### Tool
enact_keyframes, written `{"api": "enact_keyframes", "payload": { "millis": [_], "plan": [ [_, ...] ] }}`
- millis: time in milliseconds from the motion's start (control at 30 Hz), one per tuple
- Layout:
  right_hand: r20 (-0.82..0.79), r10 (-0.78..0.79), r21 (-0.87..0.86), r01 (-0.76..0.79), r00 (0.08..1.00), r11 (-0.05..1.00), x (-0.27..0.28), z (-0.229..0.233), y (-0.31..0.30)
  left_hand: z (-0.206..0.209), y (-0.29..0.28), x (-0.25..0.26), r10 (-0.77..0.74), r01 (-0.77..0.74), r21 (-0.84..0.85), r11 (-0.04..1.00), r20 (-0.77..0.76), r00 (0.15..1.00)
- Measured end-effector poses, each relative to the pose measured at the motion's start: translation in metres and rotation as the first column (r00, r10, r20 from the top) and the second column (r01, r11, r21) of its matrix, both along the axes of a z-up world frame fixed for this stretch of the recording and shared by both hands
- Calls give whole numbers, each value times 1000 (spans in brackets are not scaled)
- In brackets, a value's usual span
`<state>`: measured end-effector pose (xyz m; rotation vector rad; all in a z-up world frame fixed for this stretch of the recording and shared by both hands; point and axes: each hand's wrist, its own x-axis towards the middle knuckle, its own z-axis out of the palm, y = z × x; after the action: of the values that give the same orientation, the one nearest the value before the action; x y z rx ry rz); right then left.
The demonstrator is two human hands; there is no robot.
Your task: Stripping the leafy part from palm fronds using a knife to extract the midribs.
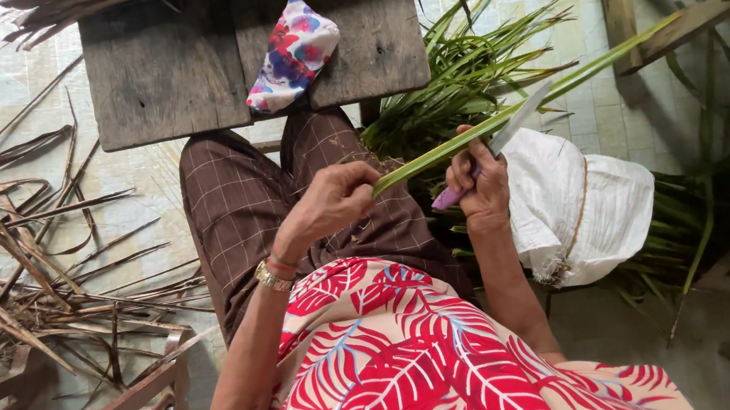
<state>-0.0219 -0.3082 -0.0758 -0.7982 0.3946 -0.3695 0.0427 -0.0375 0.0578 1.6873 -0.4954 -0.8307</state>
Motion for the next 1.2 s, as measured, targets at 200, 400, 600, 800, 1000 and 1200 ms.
{"api": "enact_keyframes", "payload": {
  "millis": [200,400,600,800,1000,1200],
  "plan": [
    [-11,-44,-87,43,999,995,-3,9,-1,-34,-17,-4,-88,91,-34,995,81,993],
    [-62,-50,-124,42,997,991,-6,0,5,-66,-43,-12,-55,38,-82,996,-217,975],
    [-195,-5,-402,-75,981,912,-14,-19,-13,-109,-65,-11,98,-95,37,995,-105,990],
    [-499,-13,-784,-444,867,434,-58,36,-12,-146,-78,6,229,-297,227,927,284,931],
    [-485,-115,-874,-484,867,40,-75,29,-15,-137,-102,-1,250,-359,241,902,387,888],
    [-485,-224,-844,-519,845,-133,-80,41,-13,-137,-117,-6,266,-382,231,895,410,872]
  ]
}}
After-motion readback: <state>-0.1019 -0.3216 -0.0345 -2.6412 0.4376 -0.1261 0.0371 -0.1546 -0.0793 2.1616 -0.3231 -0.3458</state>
